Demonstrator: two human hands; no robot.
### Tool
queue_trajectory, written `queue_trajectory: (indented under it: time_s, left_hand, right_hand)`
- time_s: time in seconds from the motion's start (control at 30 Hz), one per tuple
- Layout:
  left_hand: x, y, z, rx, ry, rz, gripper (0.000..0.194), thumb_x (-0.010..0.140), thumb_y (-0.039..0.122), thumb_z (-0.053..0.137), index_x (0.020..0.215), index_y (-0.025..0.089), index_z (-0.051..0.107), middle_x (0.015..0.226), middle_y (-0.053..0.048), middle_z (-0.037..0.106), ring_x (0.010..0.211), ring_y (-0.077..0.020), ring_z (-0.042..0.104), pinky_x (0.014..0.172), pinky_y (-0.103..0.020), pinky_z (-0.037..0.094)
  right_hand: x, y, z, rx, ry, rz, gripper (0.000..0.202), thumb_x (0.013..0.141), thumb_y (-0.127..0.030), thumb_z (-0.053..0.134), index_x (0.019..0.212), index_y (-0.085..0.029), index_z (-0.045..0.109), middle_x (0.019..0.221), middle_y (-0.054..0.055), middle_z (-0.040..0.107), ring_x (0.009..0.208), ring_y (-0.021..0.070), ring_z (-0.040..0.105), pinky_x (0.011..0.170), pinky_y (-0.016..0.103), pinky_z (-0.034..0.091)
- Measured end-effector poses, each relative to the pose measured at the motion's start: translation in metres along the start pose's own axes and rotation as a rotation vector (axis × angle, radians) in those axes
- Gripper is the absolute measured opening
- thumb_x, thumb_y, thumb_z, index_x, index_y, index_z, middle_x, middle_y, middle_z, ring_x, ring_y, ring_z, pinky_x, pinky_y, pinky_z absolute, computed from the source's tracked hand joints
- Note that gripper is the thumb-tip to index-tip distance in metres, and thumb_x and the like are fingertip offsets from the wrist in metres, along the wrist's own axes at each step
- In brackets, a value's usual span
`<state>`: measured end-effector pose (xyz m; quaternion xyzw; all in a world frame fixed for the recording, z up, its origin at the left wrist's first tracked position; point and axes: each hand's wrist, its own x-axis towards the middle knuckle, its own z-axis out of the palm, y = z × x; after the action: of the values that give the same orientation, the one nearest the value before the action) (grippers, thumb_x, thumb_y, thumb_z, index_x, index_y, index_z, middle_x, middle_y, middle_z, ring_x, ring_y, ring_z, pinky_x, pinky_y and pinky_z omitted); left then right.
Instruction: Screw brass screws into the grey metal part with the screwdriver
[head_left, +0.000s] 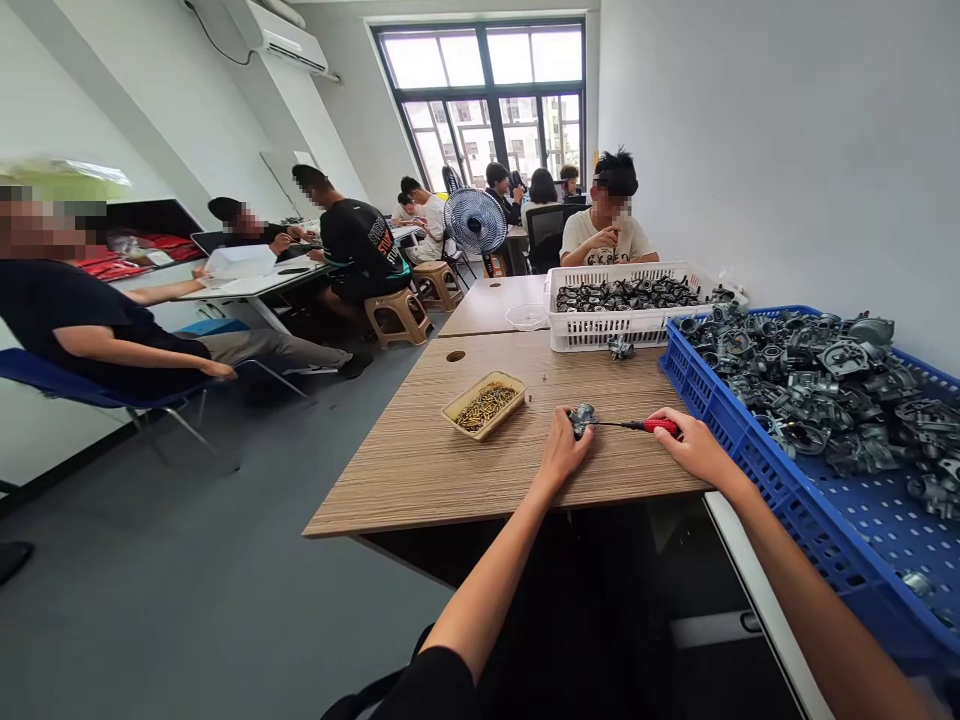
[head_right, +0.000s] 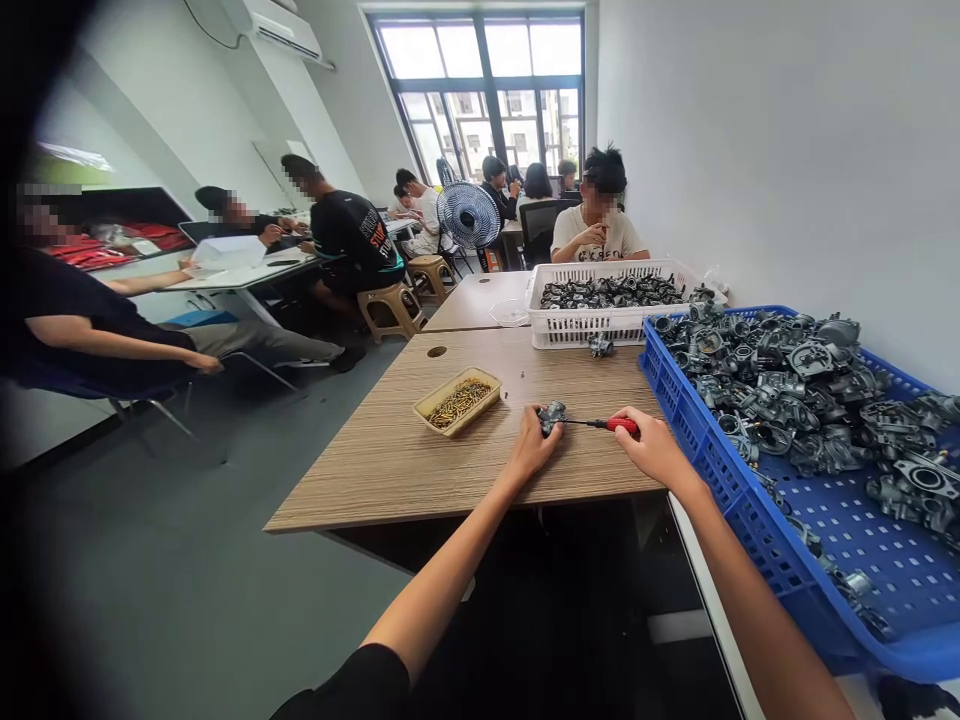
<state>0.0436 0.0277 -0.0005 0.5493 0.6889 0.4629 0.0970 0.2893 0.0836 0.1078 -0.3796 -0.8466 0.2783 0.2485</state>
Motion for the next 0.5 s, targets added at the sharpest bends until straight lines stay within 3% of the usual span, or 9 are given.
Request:
queue_trajectory:
  time_s: [0.5]
  left_hand:
    - [0.0007,-0.0036,0.0039,0.040,0.029,0.034,0.031,0.091,0.032,0.058,0.114,0.021,0.042,0.112,-0.009,0.054,0.111,-0.0241,0.058,0.100,-0.041,0.047]
  right_hand:
    - [0.0019,0.0094,0.0026,-0.033,-0.026,0.022,0.030,0.090,-0.042,0.045,0.097,-0.022,0.066,0.088,0.004,0.073,0.080,0.0211,0.065,0.076,0.032,0.045]
